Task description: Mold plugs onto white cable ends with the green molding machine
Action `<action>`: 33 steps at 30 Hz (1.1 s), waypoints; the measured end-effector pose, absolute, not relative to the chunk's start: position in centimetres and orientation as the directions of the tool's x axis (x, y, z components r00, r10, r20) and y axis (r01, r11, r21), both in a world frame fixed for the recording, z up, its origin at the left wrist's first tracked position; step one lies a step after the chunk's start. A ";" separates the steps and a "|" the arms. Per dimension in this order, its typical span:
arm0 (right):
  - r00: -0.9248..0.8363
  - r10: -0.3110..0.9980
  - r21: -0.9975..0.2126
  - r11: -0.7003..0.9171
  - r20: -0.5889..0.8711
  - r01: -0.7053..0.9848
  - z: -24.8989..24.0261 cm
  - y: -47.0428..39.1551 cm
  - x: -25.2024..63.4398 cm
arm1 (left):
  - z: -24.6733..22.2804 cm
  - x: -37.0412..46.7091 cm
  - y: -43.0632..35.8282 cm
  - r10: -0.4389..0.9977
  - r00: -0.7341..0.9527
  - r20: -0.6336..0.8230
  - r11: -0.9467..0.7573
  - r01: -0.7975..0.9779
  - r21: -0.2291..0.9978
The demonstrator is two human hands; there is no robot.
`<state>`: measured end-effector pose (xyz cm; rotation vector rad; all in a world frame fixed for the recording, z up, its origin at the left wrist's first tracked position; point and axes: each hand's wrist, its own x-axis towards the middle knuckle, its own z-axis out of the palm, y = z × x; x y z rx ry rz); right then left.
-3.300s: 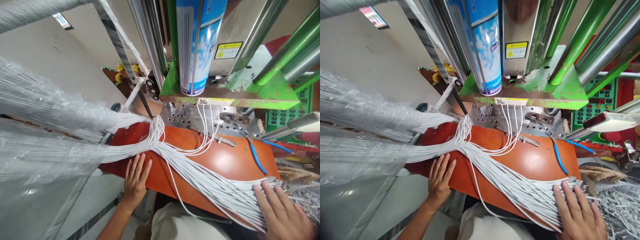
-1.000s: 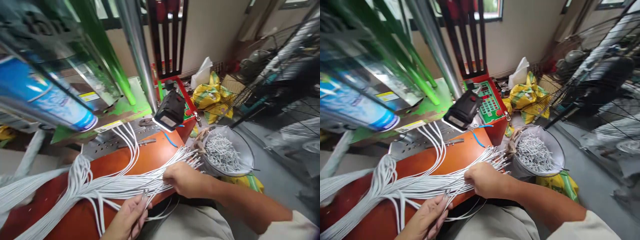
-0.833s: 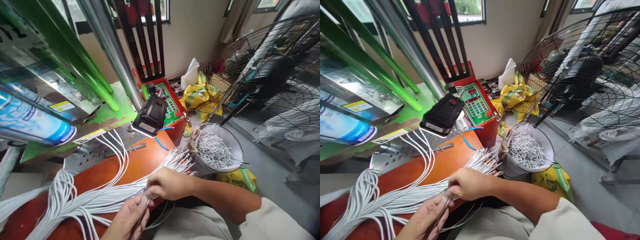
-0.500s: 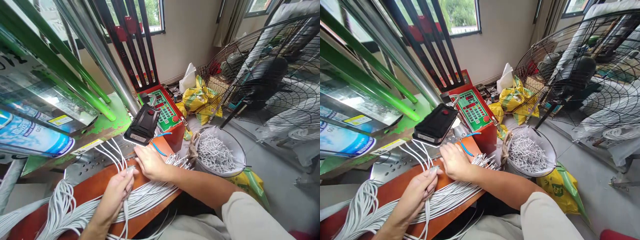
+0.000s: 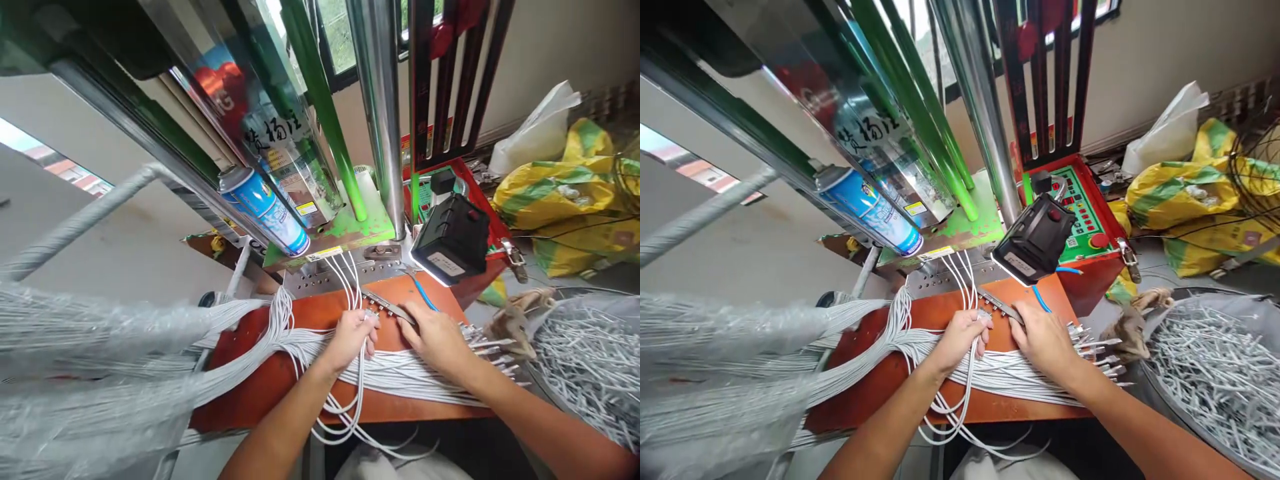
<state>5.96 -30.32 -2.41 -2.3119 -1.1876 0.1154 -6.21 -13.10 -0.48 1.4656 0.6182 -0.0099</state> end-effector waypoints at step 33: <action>0.410 0.861 -0.581 -0.177 0.299 0.795 -4.0 -30.5 7.4 | 0.1 -3.9 -12.4 0.212 0.804 -0.556 0.264 0.501 0.825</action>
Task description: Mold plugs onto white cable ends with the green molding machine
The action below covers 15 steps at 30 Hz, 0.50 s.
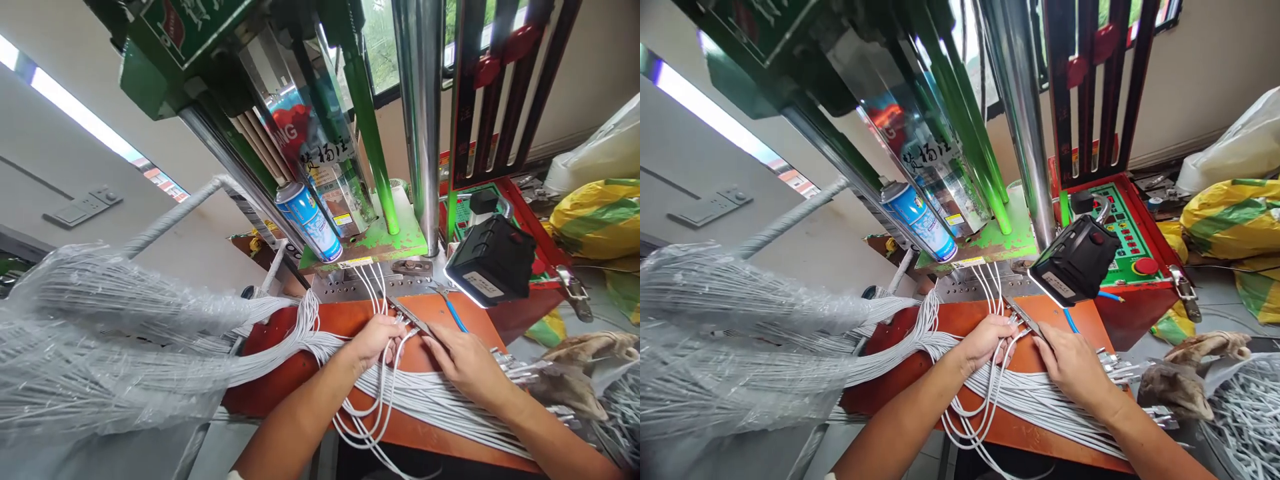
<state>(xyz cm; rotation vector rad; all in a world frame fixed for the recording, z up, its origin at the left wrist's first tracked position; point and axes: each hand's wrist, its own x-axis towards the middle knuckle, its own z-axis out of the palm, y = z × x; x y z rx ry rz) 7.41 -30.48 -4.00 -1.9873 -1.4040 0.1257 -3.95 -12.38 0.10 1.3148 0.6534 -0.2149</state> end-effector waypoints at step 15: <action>0.432 0.861 -0.600 -0.202 0.268 0.774 -4.1 -30.7 7.9 | -0.2 -4.4 -12.0 0.173 0.874 -0.455 0.078 0.448 0.890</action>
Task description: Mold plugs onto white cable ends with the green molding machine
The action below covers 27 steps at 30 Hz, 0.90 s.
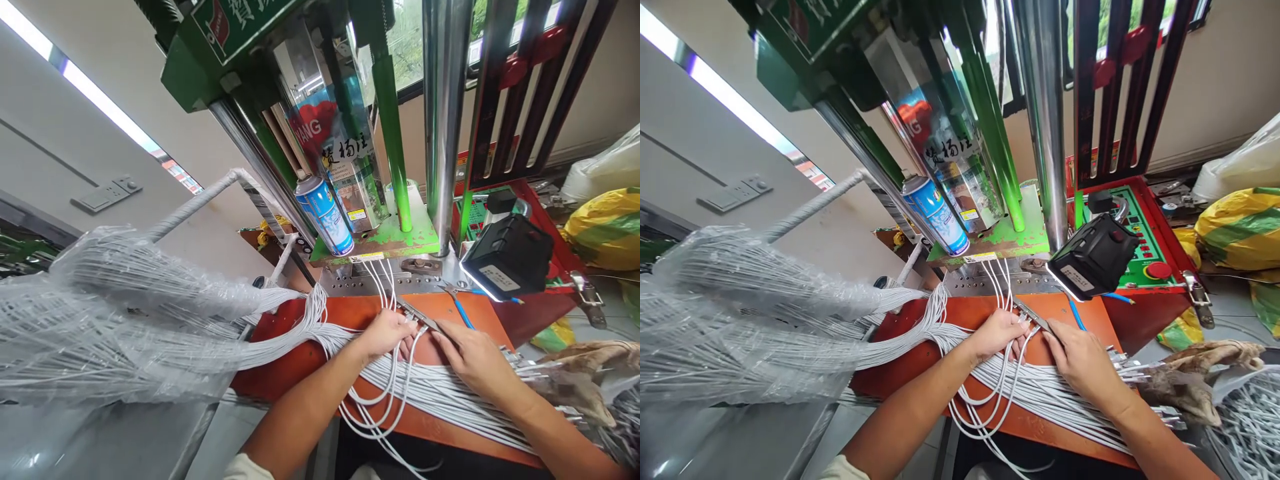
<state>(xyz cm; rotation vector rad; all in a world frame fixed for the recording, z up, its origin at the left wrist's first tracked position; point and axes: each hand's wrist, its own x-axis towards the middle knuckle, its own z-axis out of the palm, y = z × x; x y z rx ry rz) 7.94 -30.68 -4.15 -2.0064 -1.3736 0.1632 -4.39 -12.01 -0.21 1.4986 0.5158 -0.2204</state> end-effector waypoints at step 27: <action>0.364 0.874 -0.596 -0.112 0.322 0.795 -3.8 -30.9 8.6 | -0.1 -3.1 -12.3 0.476 0.761 -0.441 0.088 0.458 0.885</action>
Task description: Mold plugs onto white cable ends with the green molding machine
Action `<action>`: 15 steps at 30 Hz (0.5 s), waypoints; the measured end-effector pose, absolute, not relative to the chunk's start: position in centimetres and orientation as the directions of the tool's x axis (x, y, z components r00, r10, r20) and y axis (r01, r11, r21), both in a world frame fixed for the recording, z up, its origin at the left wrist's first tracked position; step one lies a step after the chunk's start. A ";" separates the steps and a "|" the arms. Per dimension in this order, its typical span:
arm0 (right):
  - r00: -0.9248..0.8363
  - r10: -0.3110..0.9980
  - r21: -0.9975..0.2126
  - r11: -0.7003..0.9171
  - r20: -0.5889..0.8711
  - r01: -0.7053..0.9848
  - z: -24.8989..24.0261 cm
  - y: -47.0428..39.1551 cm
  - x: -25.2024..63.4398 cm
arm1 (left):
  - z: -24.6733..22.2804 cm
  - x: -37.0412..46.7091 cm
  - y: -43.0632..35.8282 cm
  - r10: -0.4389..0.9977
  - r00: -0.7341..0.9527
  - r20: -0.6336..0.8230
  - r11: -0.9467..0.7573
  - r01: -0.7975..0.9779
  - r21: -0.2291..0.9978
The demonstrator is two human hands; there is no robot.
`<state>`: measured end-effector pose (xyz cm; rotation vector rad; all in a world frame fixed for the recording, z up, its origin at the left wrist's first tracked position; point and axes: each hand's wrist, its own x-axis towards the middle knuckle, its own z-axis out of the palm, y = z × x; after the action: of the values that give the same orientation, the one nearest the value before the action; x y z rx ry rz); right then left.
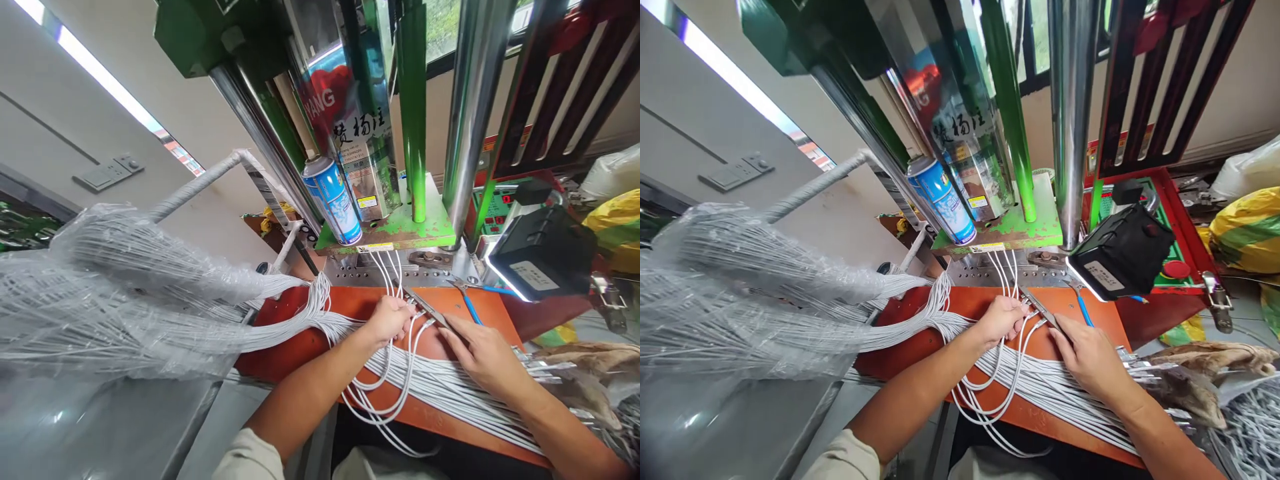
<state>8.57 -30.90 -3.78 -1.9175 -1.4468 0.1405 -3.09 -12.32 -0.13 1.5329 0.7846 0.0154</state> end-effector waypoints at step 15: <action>0.464 0.838 -0.575 -0.237 0.286 0.783 -4.0 -31.2 8.5 | 0.8 -3.9 -10.2 0.265 0.797 -0.542 0.214 0.500 0.839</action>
<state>8.47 -31.18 -4.02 -2.0453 -1.3433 0.1068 -3.94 -10.21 0.84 1.3762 0.6811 -0.1818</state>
